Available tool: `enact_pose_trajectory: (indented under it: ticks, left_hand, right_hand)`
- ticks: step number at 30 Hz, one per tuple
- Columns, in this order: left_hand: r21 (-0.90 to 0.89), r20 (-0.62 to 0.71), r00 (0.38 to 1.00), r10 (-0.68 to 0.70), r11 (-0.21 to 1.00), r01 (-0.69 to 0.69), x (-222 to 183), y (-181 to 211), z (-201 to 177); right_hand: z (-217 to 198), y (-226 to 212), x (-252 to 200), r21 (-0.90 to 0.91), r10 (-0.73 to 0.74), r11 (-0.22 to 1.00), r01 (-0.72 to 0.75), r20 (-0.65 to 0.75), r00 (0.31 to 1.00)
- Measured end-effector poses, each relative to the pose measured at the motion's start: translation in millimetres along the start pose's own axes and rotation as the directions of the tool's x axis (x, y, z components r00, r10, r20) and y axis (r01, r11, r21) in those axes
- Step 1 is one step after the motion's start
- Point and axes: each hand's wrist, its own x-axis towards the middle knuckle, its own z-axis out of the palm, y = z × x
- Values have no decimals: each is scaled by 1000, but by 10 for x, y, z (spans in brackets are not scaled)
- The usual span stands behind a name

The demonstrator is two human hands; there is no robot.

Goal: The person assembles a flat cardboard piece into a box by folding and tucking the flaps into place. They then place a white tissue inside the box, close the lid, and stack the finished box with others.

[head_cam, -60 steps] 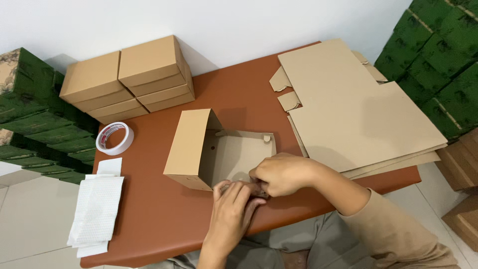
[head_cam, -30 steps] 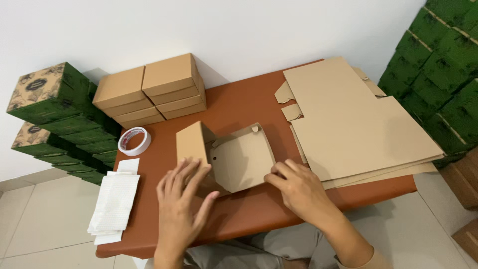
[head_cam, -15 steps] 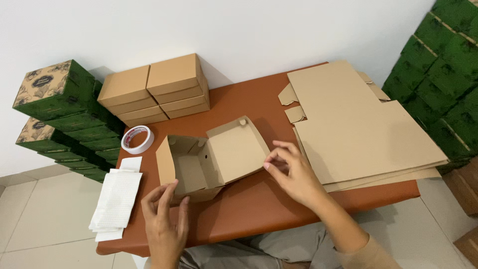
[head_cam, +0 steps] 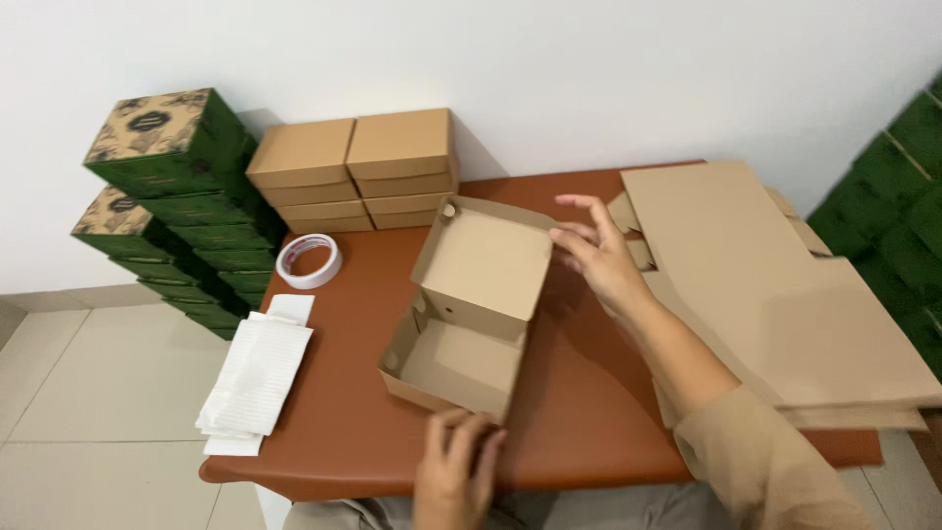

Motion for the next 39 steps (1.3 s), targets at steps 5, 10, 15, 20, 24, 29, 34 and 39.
enact_pose_trajectory:
  ticks: [5, 10, 15, 20, 24, 29, 34, 39]
  left_hand:
    - [31, 34, 985, 170, 985, -171, 243, 275, 141]
    - [60, -12, 960, 281, 958, -280, 407, 404, 100]
    - [172, -136, 951, 277, 952, -253, 428, -36, -546]
    - [585, -207, 978, 17, 804, 109, 594, -685, -1457]
    - [682, -114, 950, -292, 672, 288, 524, -1118, -1575]
    - [721, -151, 906, -395, 583, 375, 455, -1263, -1502]
    - [655, -171, 835, -523, 572, 493, 566, -1142, -1604]
    - [544, -200, 725, -659, 541, 641, 671, -983, -1675]
  right_hand:
    - [156, -70, -161, -31, 85, 996, -84, 41, 996]
    - [110, 69, -229, -56, 31, 998, -24, 142, 989]
    - [201, -30, -325, -149, 97, 984, -97, -11, 995]
    - [36, 338, -184, -66, -93, 993, 98, 84, 992]
    - [235, 66, -342, -102, -13, 995, 15, 24, 1000]
    - [157, 185, -276, -76, -48, 996, 51, 39, 998]
    - [65, 312, -175, 14, -116, 993, 116, 72, 991]
    - [106, 173, -243, -67, -25, 997, 28, 48, 999]
